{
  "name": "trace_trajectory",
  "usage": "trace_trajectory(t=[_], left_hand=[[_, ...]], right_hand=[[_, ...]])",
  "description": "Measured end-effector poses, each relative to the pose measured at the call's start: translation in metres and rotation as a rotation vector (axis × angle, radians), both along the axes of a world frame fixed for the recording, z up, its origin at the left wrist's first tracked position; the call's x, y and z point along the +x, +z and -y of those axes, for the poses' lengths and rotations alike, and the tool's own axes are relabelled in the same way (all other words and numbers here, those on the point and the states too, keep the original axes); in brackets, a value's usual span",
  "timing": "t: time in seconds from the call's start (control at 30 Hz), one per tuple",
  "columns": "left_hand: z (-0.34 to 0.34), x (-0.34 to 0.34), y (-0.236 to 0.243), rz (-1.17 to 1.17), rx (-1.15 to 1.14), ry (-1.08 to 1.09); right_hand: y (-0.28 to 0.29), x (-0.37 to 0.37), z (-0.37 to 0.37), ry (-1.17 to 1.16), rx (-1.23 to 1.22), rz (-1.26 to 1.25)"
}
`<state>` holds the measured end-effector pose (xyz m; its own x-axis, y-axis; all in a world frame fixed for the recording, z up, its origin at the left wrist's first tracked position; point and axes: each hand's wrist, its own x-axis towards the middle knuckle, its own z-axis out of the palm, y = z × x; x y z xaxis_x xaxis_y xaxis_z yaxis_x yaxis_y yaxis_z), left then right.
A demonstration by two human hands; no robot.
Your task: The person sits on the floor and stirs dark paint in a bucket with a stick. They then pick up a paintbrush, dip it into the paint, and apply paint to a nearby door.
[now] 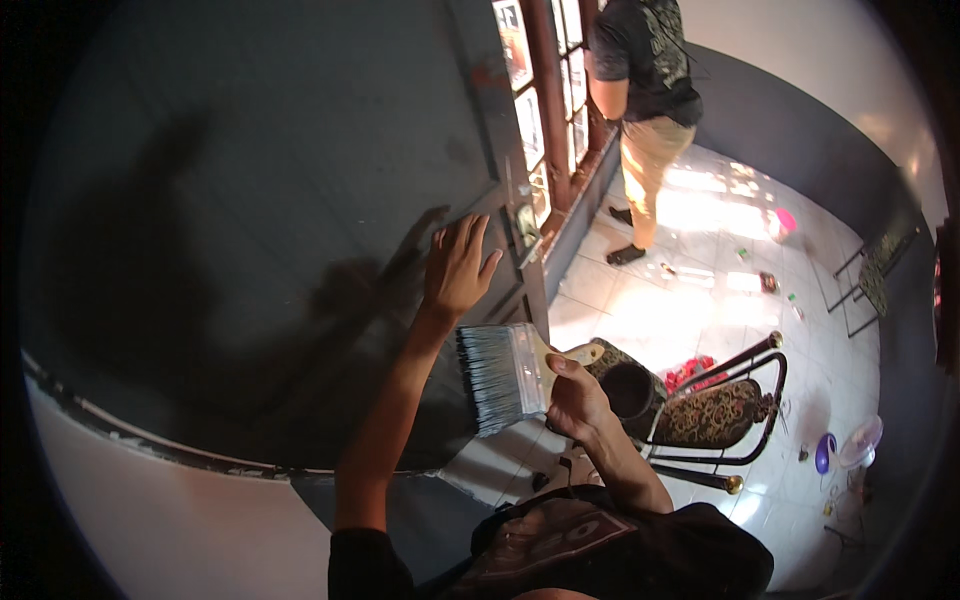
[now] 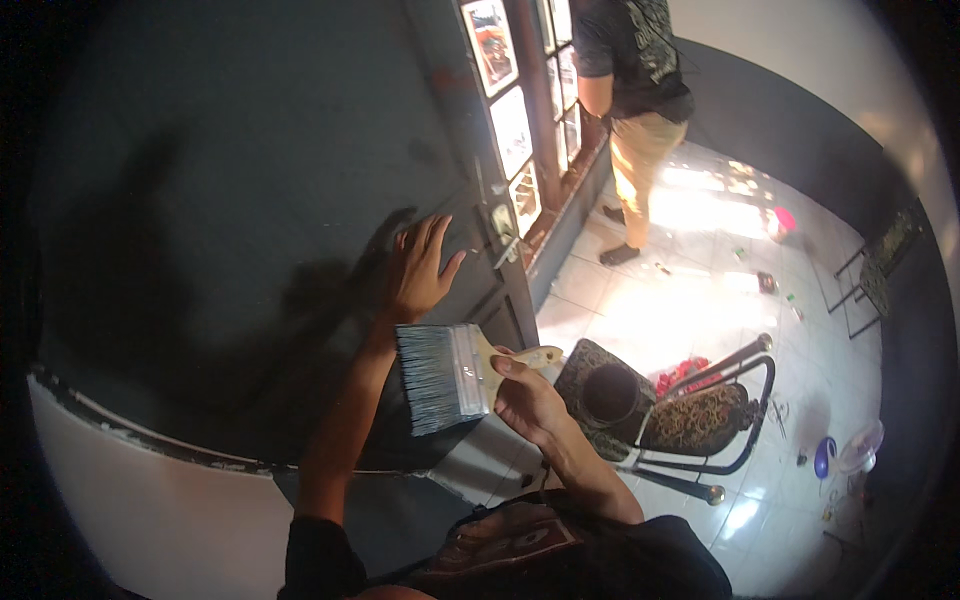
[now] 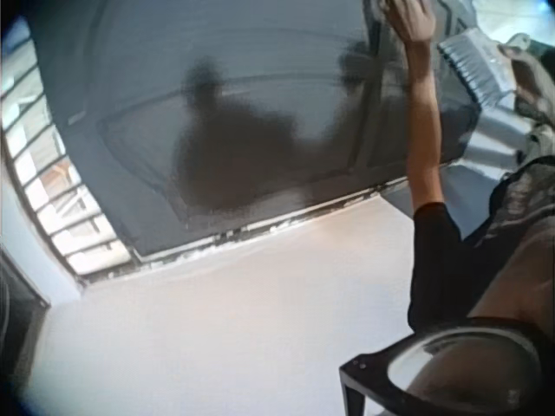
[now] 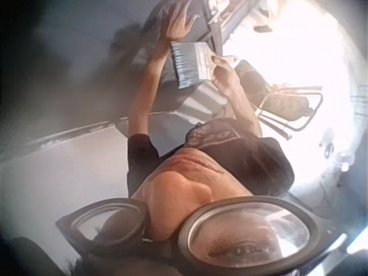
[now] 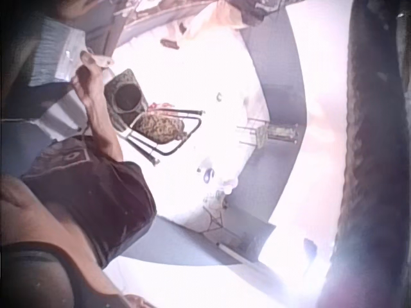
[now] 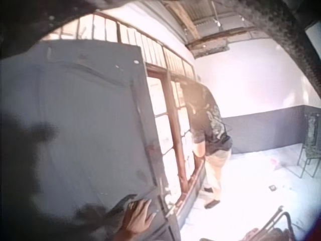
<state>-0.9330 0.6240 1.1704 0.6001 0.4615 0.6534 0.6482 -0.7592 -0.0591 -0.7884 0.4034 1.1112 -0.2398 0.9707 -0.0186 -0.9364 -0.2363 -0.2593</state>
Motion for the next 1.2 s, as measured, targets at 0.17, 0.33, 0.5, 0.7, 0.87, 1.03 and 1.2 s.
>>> trace_trajectory(t=[0.17, 0.33, 0.5, 0.7, 0.87, 1.03, 1.2], left_hand=[[-0.065, 0.059, -0.08, -0.262, -0.226, 0.19], [-0.093, 0.082, -0.169, -0.385, -0.127, 0.176], [-0.104, 0.096, -0.176, -0.294, -0.264, 0.175], [-0.131, 0.098, -0.184, -0.28, -0.193, 0.278], [-0.162, 0.082, -0.174, -0.346, -0.227, 0.423], [-0.193, 0.071, -0.171, -0.356, -0.278, 0.488], [-0.207, 0.061, -0.17, -0.337, -0.185, 0.48]], right_hand=[[-0.014, 0.03, 0.028, -0.126, -0.12, 0.162], [-0.047, 0.066, 0.036, -0.231, -0.255, 0.182], [-0.05, 0.098, 0.017, -0.229, -0.314, 0.213], [-0.058, 0.125, -0.009, -0.272, -0.302, 0.253], [-0.064, 0.138, -0.008, -0.29, -0.297, 0.24], [-0.071, 0.149, -0.006, -0.265, -0.317, 0.22], [-0.07, 0.159, -0.016, -0.269, -0.364, 0.217]])
